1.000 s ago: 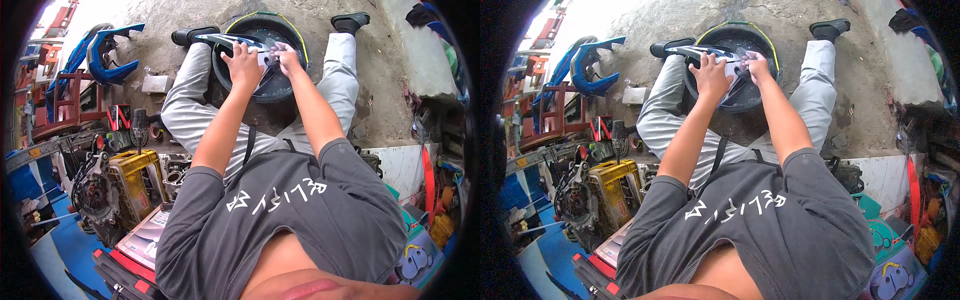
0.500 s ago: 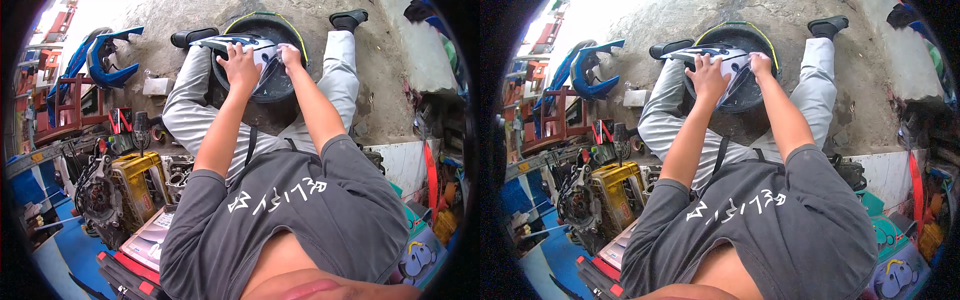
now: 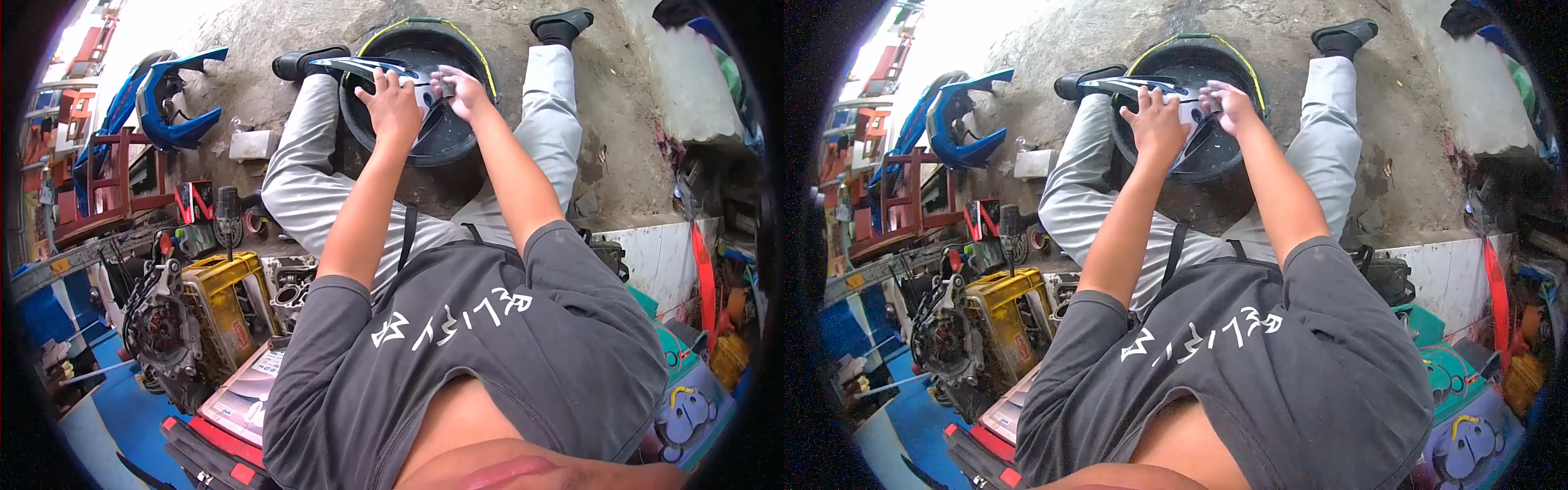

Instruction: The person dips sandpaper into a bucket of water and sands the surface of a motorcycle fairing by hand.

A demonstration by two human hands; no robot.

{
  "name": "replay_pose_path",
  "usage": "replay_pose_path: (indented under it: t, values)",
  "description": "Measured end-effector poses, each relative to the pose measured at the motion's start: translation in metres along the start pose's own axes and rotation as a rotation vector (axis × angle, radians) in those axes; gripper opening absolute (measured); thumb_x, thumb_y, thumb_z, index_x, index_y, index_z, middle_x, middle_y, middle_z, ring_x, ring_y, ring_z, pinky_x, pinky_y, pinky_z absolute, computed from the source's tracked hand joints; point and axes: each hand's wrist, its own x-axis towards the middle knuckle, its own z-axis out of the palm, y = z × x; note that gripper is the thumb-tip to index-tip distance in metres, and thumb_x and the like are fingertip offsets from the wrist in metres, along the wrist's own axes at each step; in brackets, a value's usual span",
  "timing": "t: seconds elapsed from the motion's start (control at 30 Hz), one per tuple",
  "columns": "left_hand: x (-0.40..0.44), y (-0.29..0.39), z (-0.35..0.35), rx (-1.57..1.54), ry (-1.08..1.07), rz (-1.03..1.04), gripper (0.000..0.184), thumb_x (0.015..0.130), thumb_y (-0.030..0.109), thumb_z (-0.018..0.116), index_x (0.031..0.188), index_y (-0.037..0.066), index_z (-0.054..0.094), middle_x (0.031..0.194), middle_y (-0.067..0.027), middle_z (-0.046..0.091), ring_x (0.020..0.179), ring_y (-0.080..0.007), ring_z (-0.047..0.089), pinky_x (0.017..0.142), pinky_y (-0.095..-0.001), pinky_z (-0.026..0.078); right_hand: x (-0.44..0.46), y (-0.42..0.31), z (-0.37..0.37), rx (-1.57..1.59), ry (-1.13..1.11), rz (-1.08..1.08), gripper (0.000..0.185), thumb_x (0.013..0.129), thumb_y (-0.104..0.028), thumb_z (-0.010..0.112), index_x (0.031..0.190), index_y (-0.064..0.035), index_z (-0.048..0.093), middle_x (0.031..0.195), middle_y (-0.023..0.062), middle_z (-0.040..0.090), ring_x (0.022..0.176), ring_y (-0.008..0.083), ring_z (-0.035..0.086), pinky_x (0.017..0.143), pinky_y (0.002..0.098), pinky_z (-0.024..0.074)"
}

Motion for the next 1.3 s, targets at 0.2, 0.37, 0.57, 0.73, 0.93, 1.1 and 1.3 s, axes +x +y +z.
replay_pose_path:
  t: [0.2,0.37,0.57,0.73,0.93,1.1,1.3]
  values:
    - [-0.001,0.000,-0.002,0.008,0.020,0.008,0.060,0.089,0.048,0.087,0.140,0.022,0.074,0.161,-0.0118,0.055,0.163,-0.0359,0.035,0.117,-0.0777,0.035,0.031,0.026,-0.024,-0.373,0.437,-0.089,0.045,0.096,0.006,0.048,0.138,0.0056,0.064,0.127,0.0240,0.074,0.110,0.0327,0.073,0.094,0.0451,0.0597]
    - [0.002,0.004,0.002,0.062,0.001,0.013,0.060,0.087,0.049,0.088,0.139,0.021,0.075,0.159,-0.0110,0.056,0.163,-0.0357,0.035,0.118,-0.0777,0.034,0.070,0.044,-0.055,-0.591,0.542,-0.002,0.045,0.086,0.004,0.056,0.129,0.0016,0.068,0.119,0.0191,0.072,0.104,0.0322,0.070,0.088,0.0461,0.0557]
    - [0.000,0.003,-0.001,-0.004,0.018,0.016,0.061,0.085,0.047,0.091,0.139,0.022,0.076,0.160,-0.0105,0.057,0.162,-0.0351,0.036,0.118,-0.0771,0.034,0.000,0.003,-0.002,-0.064,0.108,0.059,0.046,0.092,0.007,0.056,0.136,-0.0039,0.066,0.112,0.0139,0.071,0.094,0.0278,0.069,0.075,0.0443,0.0586]
    - [-0.003,-0.001,-0.008,-0.042,0.003,0.012,0.061,0.085,0.046,0.091,0.140,0.023,0.075,0.161,-0.0113,0.057,0.162,-0.0353,0.036,0.119,-0.0770,0.034,0.026,0.020,-0.021,-0.359,0.393,0.008,0.047,0.090,0.009,0.053,0.134,-0.0029,0.067,0.114,0.0179,0.071,0.098,0.0292,0.070,0.081,0.0442,0.0584]
    - [0.000,0.003,-0.003,0.010,-0.001,0.015,0.062,0.085,0.045,0.091,0.140,0.023,0.075,0.160,-0.0114,0.058,0.162,-0.0355,0.036,0.119,-0.0769,0.034,0.050,0.034,-0.038,-0.420,0.462,0.047,0.044,0.089,0.002,0.059,0.131,0.0042,0.069,0.119,0.0203,0.074,0.105,0.0328,0.072,0.088,0.0464,0.0578]
    - [-0.001,0.002,-0.002,-0.022,0.011,0.021,0.061,0.084,0.044,0.091,0.139,0.022,0.075,0.158,-0.0112,0.058,0.162,-0.0354,0.036,0.118,-0.0769,0.034,0.003,0.008,-0.004,-0.114,0.000,0.077,0.043,0.095,0.005,0.060,0.138,-0.0004,0.067,0.115,0.0171,0.075,0.092,0.0279,0.074,0.077,0.0434,0.0601]
    - [-0.001,-0.001,-0.003,-0.062,0.029,0.024,0.063,0.082,0.044,0.092,0.138,0.021,0.075,0.157,-0.0114,0.058,0.162,-0.0348,0.036,0.117,-0.0765,0.035,0.010,0.016,-0.013,-0.378,0.332,-0.063,0.042,0.095,0.004,0.064,0.136,-0.0029,0.066,0.120,0.0162,0.073,0.098,0.0282,0.072,0.079,0.0414,0.0586]
